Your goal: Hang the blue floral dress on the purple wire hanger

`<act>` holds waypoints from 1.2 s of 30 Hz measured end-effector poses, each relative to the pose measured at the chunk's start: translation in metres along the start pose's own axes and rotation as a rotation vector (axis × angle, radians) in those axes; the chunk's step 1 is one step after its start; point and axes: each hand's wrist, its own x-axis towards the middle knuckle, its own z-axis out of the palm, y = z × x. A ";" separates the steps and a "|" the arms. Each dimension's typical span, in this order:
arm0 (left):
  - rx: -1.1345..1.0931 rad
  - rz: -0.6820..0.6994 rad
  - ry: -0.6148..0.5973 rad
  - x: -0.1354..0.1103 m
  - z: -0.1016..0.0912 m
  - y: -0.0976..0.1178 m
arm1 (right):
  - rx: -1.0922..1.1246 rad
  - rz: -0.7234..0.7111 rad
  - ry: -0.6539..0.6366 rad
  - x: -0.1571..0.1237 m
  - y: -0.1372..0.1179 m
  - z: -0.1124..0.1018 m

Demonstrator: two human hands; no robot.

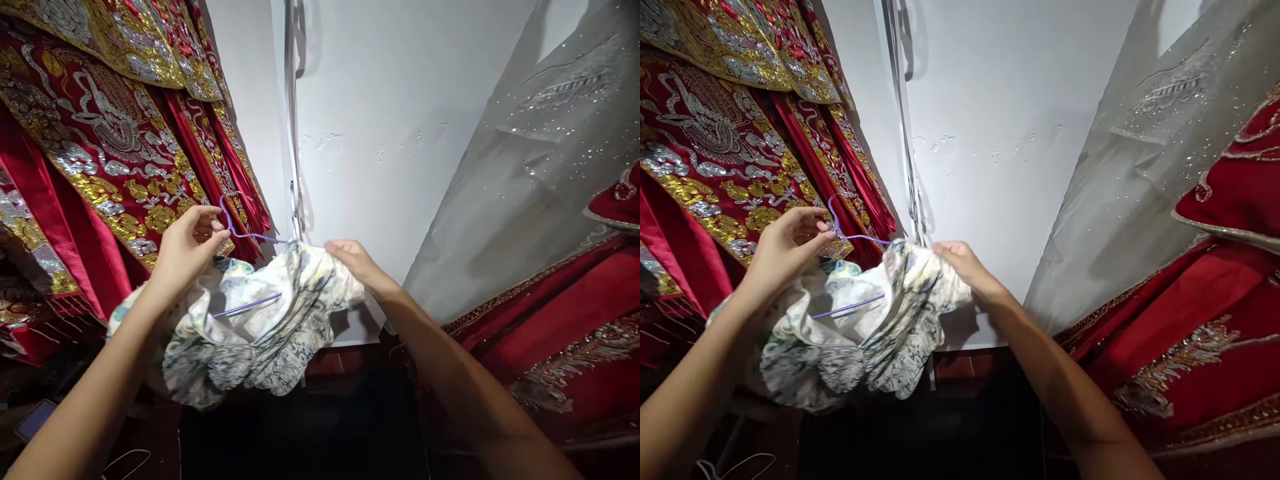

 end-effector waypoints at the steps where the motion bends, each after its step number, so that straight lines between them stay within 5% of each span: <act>1: 0.048 0.070 0.069 -0.001 0.004 0.002 | 0.005 -0.035 0.080 0.009 -0.006 -0.004; 4: 0.175 0.273 0.264 -0.016 0.014 0.014 | -0.032 -0.137 0.343 0.041 -0.024 -0.020; 5: 0.184 0.334 0.252 -0.024 0.019 0.018 | -0.049 -0.164 0.423 0.049 -0.029 -0.028; 7: 0.166 0.396 0.045 -0.042 0.031 0.021 | -0.087 -0.212 0.548 0.055 -0.032 -0.044; 10: 0.148 0.273 -0.388 -0.069 0.060 0.014 | -0.116 -0.233 0.637 0.034 -0.024 -0.064; 13: 0.104 0.115 -0.591 -0.090 0.099 -0.001 | -0.057 -0.140 0.638 -0.007 -0.008 -0.070; 16: 0.040 0.068 -0.649 -0.107 0.139 -0.012 | -0.021 -0.057 0.621 -0.035 0.006 -0.067; 20: -0.006 -0.002 -0.629 -0.130 0.174 -0.015 | -0.120 -0.107 0.669 -0.038 0.016 -0.072; 23: -0.183 -0.065 -0.625 -0.146 0.179 -0.015 | -0.333 -0.210 0.809 -0.039 0.024 -0.074; 26: -0.409 -0.133 -0.671 -0.154 0.172 -0.013 | -0.600 -0.315 1.001 -0.056 0.040 -0.052; 28: -0.557 -0.212 -0.669 -0.155 0.167 -0.010 | -0.671 -0.275 0.889 -0.072 0.057 -0.021; 30: -0.737 -0.315 -0.617 -0.154 0.166 -0.006 | -0.663 -0.126 0.435 -0.087 0.078 0.016; 32: -0.924 -0.407 -0.544 -0.151 0.168 -0.001 | -0.641 -0.063 0.207 -0.094 0.099 0.049; 36: -1.094 -0.471 -0.412 -0.131 0.168 0.007 | -0.493 0.010 0.150 -0.091 0.133 0.086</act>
